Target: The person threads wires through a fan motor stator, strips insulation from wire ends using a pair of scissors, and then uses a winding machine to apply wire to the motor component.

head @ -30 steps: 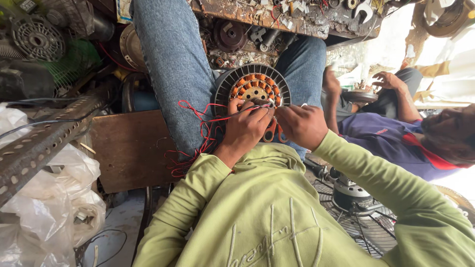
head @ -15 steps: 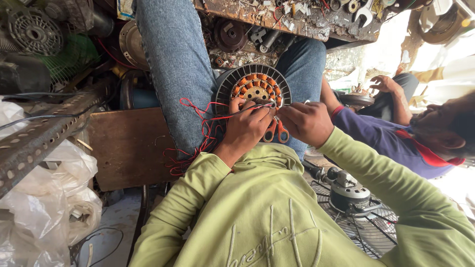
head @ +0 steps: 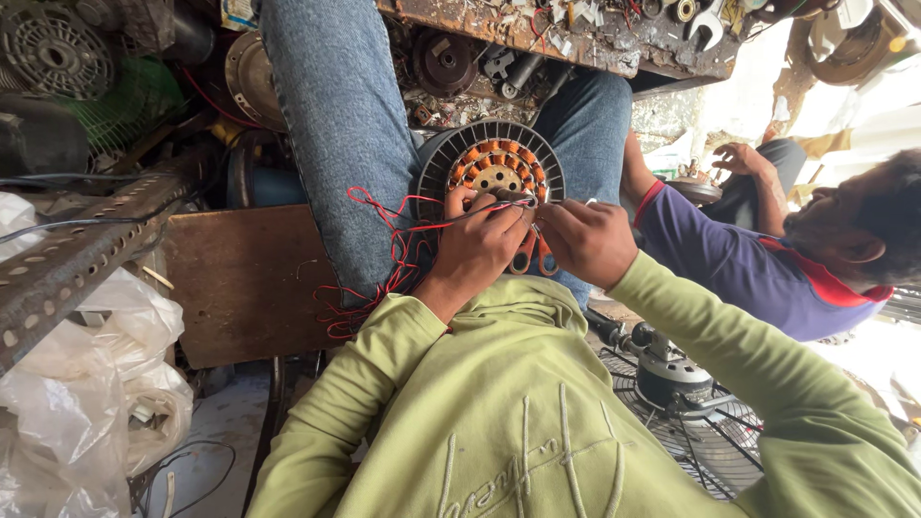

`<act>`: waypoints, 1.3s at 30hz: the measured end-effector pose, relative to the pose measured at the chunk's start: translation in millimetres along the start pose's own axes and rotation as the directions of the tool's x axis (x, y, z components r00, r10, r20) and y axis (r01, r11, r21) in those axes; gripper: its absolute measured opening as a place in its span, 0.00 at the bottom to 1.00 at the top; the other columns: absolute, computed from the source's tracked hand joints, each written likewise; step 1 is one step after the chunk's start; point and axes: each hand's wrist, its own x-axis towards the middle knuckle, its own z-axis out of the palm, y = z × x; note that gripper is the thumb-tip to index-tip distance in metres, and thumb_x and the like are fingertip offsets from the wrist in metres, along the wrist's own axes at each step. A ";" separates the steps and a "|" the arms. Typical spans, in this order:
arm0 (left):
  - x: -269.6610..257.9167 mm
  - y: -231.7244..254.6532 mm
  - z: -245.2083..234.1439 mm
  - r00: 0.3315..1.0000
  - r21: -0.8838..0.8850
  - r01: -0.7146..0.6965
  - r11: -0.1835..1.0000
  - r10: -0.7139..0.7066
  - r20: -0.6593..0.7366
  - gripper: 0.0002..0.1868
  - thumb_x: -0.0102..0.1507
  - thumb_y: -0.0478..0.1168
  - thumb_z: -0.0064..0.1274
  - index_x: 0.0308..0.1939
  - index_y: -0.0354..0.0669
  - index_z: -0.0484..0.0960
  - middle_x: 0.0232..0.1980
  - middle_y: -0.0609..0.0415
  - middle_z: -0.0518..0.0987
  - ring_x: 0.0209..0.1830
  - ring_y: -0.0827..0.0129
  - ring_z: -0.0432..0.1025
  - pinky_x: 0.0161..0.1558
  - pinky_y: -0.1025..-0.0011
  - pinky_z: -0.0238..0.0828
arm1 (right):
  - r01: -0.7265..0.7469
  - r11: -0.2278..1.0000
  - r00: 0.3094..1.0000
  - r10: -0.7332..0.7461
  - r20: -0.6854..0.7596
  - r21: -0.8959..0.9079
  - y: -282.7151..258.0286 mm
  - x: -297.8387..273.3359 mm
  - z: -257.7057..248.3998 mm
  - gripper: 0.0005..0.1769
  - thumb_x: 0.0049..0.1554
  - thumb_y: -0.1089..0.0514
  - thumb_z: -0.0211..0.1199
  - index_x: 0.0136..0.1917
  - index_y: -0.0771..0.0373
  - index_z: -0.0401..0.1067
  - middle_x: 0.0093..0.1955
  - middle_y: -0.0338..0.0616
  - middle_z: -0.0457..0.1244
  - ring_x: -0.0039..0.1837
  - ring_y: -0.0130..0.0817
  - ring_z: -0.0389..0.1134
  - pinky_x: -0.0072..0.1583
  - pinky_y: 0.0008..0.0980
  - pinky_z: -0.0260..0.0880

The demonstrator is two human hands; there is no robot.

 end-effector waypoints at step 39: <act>-1.9 -1.7 4.0 1.000 0.012 -0.018 1.000 0.018 0.013 0.09 0.65 0.39 0.55 0.48 0.46 0.86 0.41 0.64 0.78 0.42 0.69 0.72 0.58 0.57 0.58 | -0.377 0.847 0.926 0.355 0.129 0.375 4.2 -5.9 0.9 0.13 0.51 0.58 0.68 0.48 0.66 0.74 0.30 0.38 0.61 0.29 0.24 0.62 0.32 0.32 0.64</act>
